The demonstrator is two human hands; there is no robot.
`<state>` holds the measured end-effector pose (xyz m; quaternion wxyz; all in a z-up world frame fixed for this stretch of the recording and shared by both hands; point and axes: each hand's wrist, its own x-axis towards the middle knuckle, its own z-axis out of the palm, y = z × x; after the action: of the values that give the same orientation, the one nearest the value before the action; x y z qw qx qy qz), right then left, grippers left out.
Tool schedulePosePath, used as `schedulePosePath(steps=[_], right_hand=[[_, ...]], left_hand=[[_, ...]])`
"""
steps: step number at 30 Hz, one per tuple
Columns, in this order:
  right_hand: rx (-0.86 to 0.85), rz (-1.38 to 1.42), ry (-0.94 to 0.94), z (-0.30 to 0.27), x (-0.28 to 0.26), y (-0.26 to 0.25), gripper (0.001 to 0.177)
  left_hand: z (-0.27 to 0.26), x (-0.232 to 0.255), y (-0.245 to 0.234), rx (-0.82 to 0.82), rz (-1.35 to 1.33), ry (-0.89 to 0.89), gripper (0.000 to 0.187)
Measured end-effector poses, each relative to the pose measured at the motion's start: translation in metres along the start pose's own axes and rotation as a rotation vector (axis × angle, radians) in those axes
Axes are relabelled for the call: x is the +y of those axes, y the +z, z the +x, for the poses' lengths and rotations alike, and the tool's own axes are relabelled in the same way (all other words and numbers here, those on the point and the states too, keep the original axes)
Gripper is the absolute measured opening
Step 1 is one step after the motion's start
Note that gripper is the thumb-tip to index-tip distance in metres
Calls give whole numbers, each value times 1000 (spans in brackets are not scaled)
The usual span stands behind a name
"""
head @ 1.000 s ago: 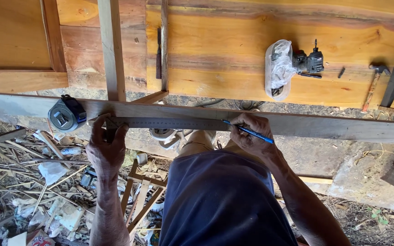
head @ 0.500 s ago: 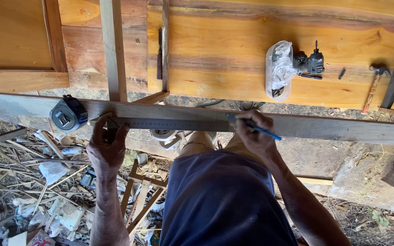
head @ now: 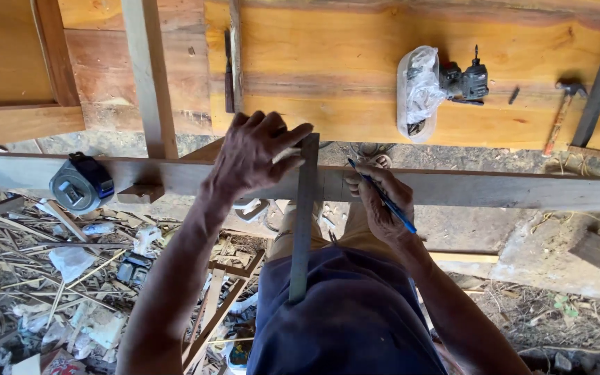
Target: Marking measurements and lines on a wooden beam using a metal square and a pen for construction.
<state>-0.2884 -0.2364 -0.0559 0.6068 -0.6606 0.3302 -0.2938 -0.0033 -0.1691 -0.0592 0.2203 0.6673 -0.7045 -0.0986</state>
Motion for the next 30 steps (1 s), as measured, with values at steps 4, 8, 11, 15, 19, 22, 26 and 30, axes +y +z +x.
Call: schedulePosePath(steps=[4, 8, 11, 15, 19, 22, 26, 30], right_hand=[[12, -19, -49, 4, -7, 1, 29], [-31, -54, -66, 6, -12, -2, 30], [-46, -94, -147, 7, -14, -5, 27], [-69, -180, -224, 10, -22, -4, 26], [-77, -228, -237, 0, -13, -7, 25], [-89, -276, -264, -3, -11, -6, 25], [-91, -300, -260, 0, -14, -4, 25], [-89, -316, -256, -2, -10, -4, 26]], left_hand=[[-13, 19, -2, -14, -33, -81, 45], [-20, 35, 13, 6, 33, -65, 57], [-17, 53, 3, 76, 49, -38, 50], [-14, 60, 3, 140, 94, -34, 49], [-10, 64, 3, 146, 101, -19, 48], [-7, 64, 0, 169, 109, 2, 48], [-6, 65, -1, 177, 88, 6, 46], [-5, 65, -1, 184, 111, 25, 45]])
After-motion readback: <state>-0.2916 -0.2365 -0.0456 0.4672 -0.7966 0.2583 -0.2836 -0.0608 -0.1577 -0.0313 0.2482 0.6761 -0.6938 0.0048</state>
